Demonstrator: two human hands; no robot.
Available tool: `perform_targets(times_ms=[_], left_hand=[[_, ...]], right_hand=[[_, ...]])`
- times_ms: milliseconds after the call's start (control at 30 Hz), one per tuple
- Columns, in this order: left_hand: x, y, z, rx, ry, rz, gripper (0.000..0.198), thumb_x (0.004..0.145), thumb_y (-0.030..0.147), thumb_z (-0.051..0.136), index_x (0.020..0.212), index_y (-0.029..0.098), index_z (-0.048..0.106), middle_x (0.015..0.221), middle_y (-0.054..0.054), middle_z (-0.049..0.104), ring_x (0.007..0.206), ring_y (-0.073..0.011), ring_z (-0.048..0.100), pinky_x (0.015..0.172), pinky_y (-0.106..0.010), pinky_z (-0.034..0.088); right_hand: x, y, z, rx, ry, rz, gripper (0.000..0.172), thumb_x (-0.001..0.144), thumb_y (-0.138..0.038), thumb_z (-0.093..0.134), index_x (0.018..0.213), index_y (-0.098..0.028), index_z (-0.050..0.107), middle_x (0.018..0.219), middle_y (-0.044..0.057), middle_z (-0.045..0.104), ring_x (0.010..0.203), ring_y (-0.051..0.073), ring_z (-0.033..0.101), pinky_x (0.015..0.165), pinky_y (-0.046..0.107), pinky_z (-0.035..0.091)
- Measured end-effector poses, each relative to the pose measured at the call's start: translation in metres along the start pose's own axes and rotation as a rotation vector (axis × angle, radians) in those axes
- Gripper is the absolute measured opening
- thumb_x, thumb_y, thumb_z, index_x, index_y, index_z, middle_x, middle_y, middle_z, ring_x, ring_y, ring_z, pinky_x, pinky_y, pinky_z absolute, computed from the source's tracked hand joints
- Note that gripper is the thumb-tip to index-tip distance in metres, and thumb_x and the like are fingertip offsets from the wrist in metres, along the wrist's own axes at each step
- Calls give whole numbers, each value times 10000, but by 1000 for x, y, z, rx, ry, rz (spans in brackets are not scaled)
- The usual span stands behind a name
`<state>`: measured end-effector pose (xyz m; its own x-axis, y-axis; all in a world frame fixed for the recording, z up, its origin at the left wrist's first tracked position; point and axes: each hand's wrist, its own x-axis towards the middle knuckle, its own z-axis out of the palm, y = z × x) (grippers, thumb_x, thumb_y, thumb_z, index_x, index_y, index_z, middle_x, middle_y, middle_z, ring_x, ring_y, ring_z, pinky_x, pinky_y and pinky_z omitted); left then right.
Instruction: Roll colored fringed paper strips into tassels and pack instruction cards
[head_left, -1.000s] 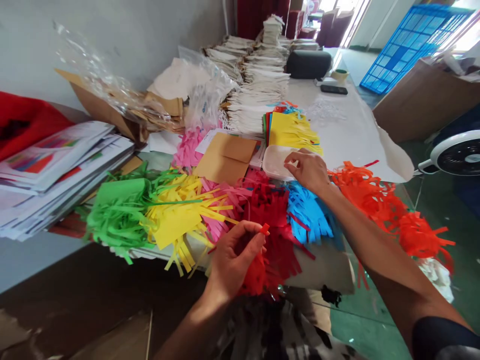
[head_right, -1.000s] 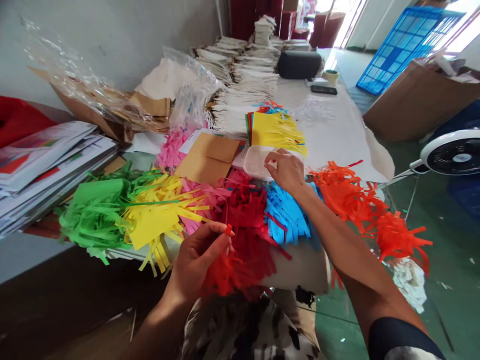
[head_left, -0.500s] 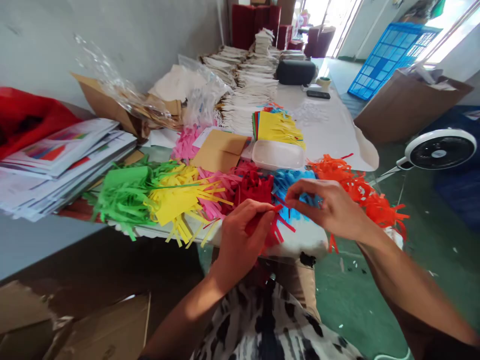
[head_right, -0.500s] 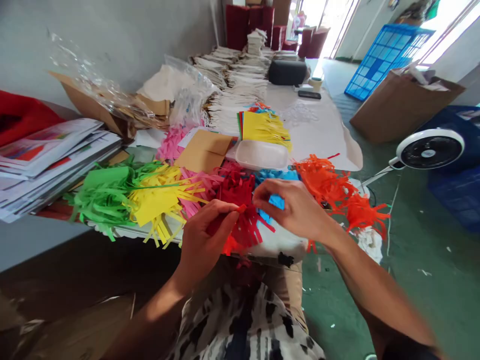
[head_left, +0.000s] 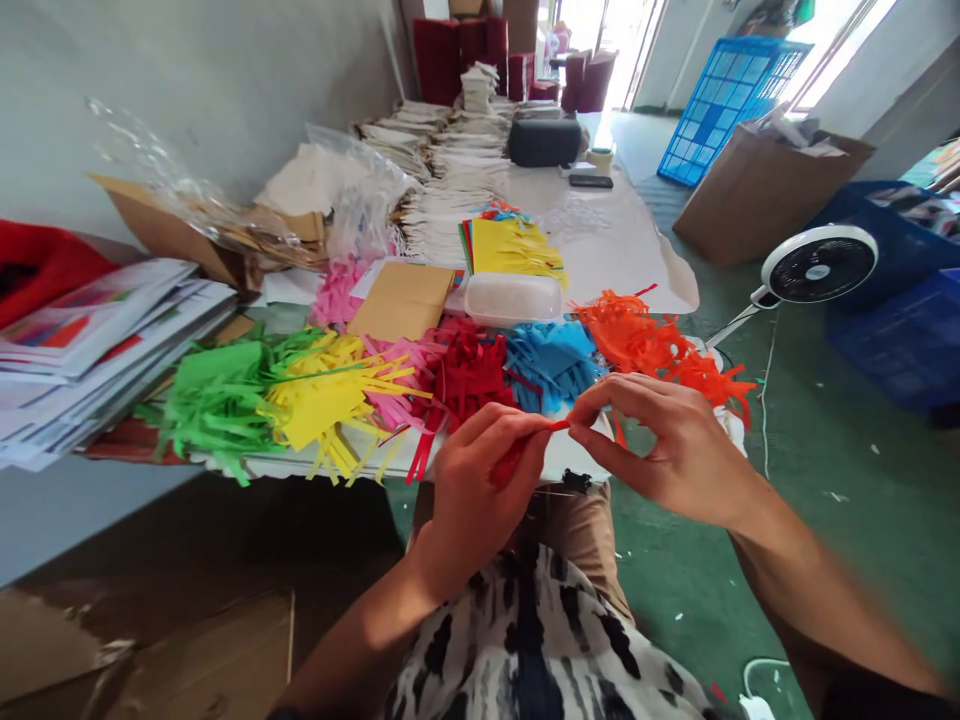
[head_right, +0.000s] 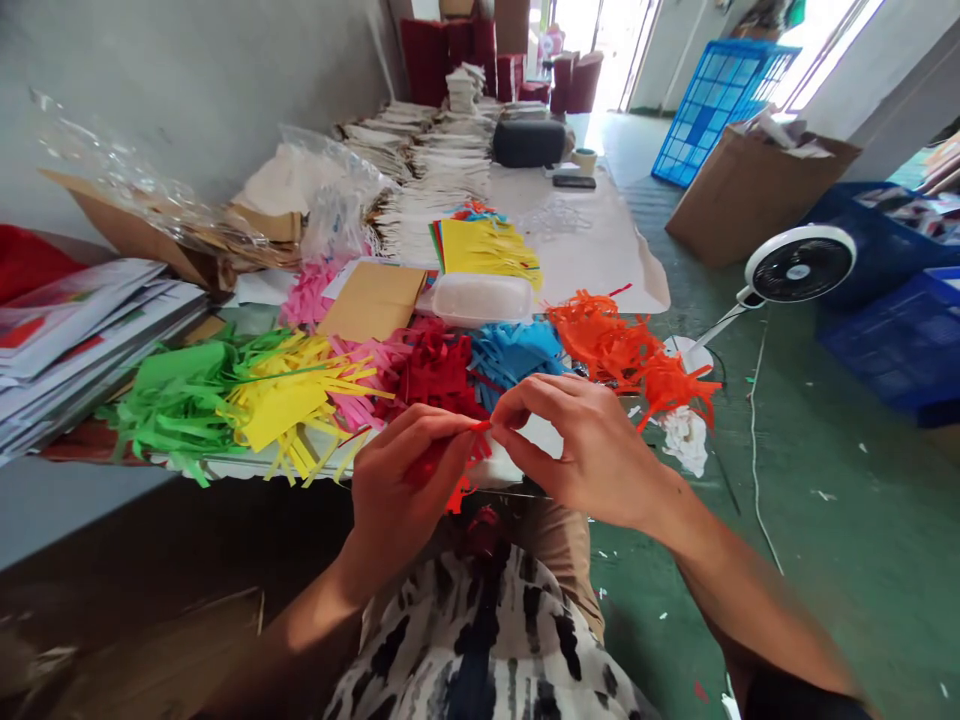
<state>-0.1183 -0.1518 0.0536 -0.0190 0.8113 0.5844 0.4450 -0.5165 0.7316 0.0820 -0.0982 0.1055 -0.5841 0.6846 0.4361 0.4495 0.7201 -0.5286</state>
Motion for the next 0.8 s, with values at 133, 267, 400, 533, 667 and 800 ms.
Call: perform_targets(times_ms=[133, 267, 400, 533, 667, 800], left_hand=[[-2, 7, 1, 53, -8, 87, 132, 975, 120, 681, 1042, 211, 749, 950, -19, 757, 871, -119, 718, 819, -237, 578], [-4, 12, 1, 81, -59, 137, 131, 965, 114, 687, 1026, 215, 745, 932, -19, 757, 875, -124, 719, 830, -245, 589], [-6, 11, 2, 28, -115, 117, 121, 962, 109, 685, 998, 209, 743, 920, -26, 756, 855, -122, 717, 811, -238, 590], [-7, 9, 2, -17, -133, 121, 151, 939, 82, 693, 1002, 205, 754, 911, -26, 755, 863, -123, 715, 814, -239, 590], [-11, 9, 0, -52, -135, 126, 235, 945, 84, 692, 1110, 228, 777, 944, -22, 762, 844, -114, 717, 780, -235, 596], [-13, 10, -1, -88, -129, 121, 225, 931, 97, 740, 1112, 225, 780, 953, -23, 777, 844, -113, 724, 780, -237, 601]], right_hand=[[-9, -2, -2, 7, 5, -19, 37, 998, -228, 659, 970, -249, 673, 876, -18, 743, 788, 136, 684, 741, 297, 508], [-16, -1, -5, 33, -21, -36, 54, 999, -210, 635, 971, -241, 668, 887, -9, 737, 801, 139, 670, 742, 298, 505], [-22, -1, -9, 44, -81, -51, 73, 990, -182, 618, 957, -236, 654, 893, -7, 731, 803, 138, 660, 748, 294, 496], [-26, -2, -11, 46, -114, -11, 41, 980, -203, 648, 985, -243, 658, 919, -18, 746, 821, 127, 676, 759, 274, 500], [-28, -6, -10, 56, -90, 2, 77, 963, -179, 648, 972, -254, 661, 895, -23, 743, 790, 124, 669, 736, 272, 514], [-29, -9, -8, 64, -62, -10, 112, 943, -151, 643, 952, -262, 653, 860, -25, 741, 756, 130, 666, 722, 286, 524]])
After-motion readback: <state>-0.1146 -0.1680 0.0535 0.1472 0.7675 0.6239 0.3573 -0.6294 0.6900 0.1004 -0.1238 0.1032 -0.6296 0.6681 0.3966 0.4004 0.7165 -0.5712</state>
